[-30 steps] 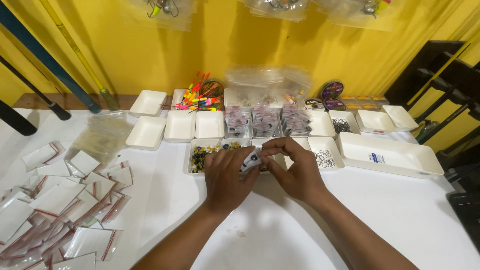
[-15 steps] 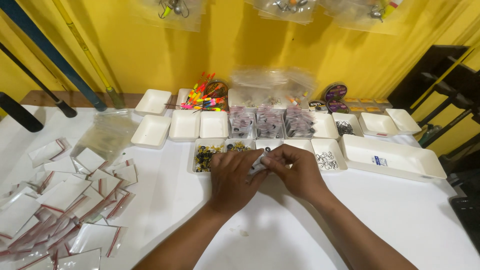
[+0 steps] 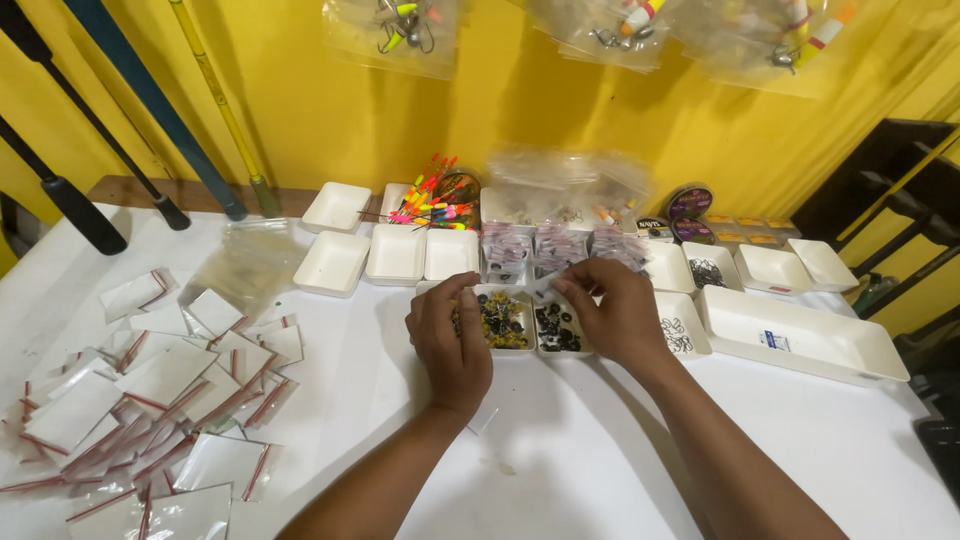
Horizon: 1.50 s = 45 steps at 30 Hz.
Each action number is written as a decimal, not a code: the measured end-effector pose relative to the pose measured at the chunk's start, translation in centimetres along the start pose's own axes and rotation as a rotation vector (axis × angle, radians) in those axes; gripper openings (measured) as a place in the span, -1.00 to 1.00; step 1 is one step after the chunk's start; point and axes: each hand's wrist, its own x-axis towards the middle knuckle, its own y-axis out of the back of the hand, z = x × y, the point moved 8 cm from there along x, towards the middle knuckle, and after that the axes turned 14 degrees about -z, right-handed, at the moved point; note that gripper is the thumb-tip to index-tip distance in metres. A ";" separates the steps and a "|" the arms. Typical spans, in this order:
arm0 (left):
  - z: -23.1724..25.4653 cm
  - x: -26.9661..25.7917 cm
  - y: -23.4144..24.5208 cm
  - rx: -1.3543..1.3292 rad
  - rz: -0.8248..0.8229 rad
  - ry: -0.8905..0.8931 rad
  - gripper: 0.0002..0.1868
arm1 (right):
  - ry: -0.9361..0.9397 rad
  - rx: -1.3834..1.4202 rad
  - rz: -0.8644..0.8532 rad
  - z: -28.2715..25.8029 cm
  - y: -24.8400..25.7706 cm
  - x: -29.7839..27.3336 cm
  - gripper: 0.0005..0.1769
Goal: Packaging small fishing tackle components into plastic bags and hanging them on a display rack
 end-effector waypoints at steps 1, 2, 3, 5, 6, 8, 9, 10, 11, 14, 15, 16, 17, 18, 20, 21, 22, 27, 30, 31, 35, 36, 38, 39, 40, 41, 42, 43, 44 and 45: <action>0.1 0.0 0.0 0.000 0.002 0.000 -0.73 | 0.002 -0.001 -0.001 -0.1 -0.3 0.6 -0.86; 0.3 0.0 0.0 -0.006 -0.003 -0.010 -0.72 | 0.051 -0.084 0.003 -0.8 -0.7 1.1 -0.89; 0.4 0.0 -0.1 -0.012 -0.007 -0.019 -0.71 | 0.099 -0.166 0.007 -1.4 -1.1 1.7 -0.91; 1.0 0.1 0.1 -0.014 -0.025 -0.039 -0.71 | 0.161 -0.244 -0.005 -2.2 -1.8 2.5 -0.94; 1.4 0.1 0.1 -0.016 -0.047 -0.060 -0.71 | 0.217 -0.322 -0.016 -2.8 -2.3 2.7 -0.96; 1.7 0.2 0.2 -0.017 -0.046 -0.062 -0.70 | 0.281 -0.386 -0.024 -2.8 -3.2 3.6 -0.96; 1.8 0.2 0.2 -0.020 -0.047 -0.066 -0.69 | 0.342 -0.451 -0.029 -3.0 -3.8 3.8 -0.95; 1.6 0.2 0.2 -0.020 -0.046 -0.064 -0.69 | 0.343 -0.451 -0.031 -2.9 -4.0 4.0 -0.95; 1.3 0.1 0.1 -0.006 -0.045 -0.060 -0.69 | 0.372 -0.490 -0.022 -3.0 -4.3 4.1 -0.95; 1.3 0.2 0.1 0.002 -0.043 -0.058 -0.68 | 0.412 -0.532 -0.028 -2.8 -5.3 4.5 -0.92; 1.4 0.2 0.2 -0.003 -0.044 -0.059 -0.68 | 0.423 -0.534 -0.044 -2.6 -5.7 4.7 -0.90; 1.4 0.2 0.3 -0.002 -0.044 -0.056 -0.68 | 0.423 -0.532 -0.047 -2.4 -6.0 5.0 -0.90; 1.5 0.2 0.3 -0.012 -0.054 -0.066 -0.66 | 0.380 -0.524 -0.066 -1.8 -6.2 5.4 -0.90; 1.7 0.2 0.2 -0.022 -0.068 -0.077 -0.64 | 0.333 -0.516 -0.086 -1.2 -6.5 5.8 -0.89; 1.3 0.0 0.0 -0.021 -0.068 -0.076 -0.64 | 0.324 -0.494 -0.102 -0.8 -6.7 6.5 -0.87; 1.2 0.0 0.0 -0.019 -0.067 -0.078 -0.64 | 0.318 -0.472 -0.116 -0.5 -6.8 6.9 -0.85; 1.3 0.0 -0.1 -0.019 -0.069 -0.077 -0.64 | 0.316 -0.472 -0.117 -0.7 -6.9 6.8 -0.85; 1.6 0.1 -0.1 -0.048 -0.082 -0.075 -0.61 | 0.290 -0.569 -0.139 -1.1 -7.3 6.8 -0.84; 2.0 0.3 0.5 -0.126 -0.062 -0.039 -0.59 | 0.265 -0.538 -0.158 -0.7 -7.0 6.7 -0.82; 1.8 0.3 0.4 -0.125 -0.065 -0.036 -0.59 | 0.262 -0.536 -0.160 -0.9 -6.7 6.2 -0.82; 0.4 0.8 -0.2 -0.291 -0.046 0.032 -0.48 | 0.310 -0.443 -0.096 -2.0 -5.0 4.4 -0.73; 0.0 0.8 -0.4 -0.337 -0.043 0.062 -0.47 | 0.314 -0.398 -0.060 -2.0 -4.5 3.8 -0.72; 0.0 1.0 -0.3 -0.353 -0.026 0.099 -0.50 | 0.320 -0.323 -0.068 -3.0 -4.4 2.4 -0.71; -0.1 1.0 -0.2 -0.369 -0.007 0.137 -0.52 | 0.328 -0.248 -0.077 -3.5 -4.3 1.7 -0.70; 0.1 1.3 0.1 -0.370 -0.011 0.136 -0.52 | 0.324 -0.248 -0.074 -4.2 -4.2 0.6 -0.70; 0.6 1.7 0.4 -0.392 -0.010 0.110 -0.59 | 0.319 -0.253 -0.168 -4.8 -4.8 -0.3 -0.70; 1.0 2.0 0.6 -0.413 -0.007 0.083 -0.63 | 0.316 -0.259 -0.261 -5.4 -5.4 -1.3 -0.69; 1.2 2.4 0.9 -0.415 -0.011 0.081 -0.63 | 0.313 -0.260 -0.258 -6.6 -5.2 -2.0 -0.69; 1.7 2.7 1.2 -0.408 -0.029 0.054 -0.65 | 0.287 -0.227 -0.370 -7.6 -5.8 -2.7 -0.75; 2.2 3.1 1.4 -0.402 -0.046 0.027 -0.66 | 0.262 -0.192 -0.482 -8.5 -6.4 -3.6 -0.80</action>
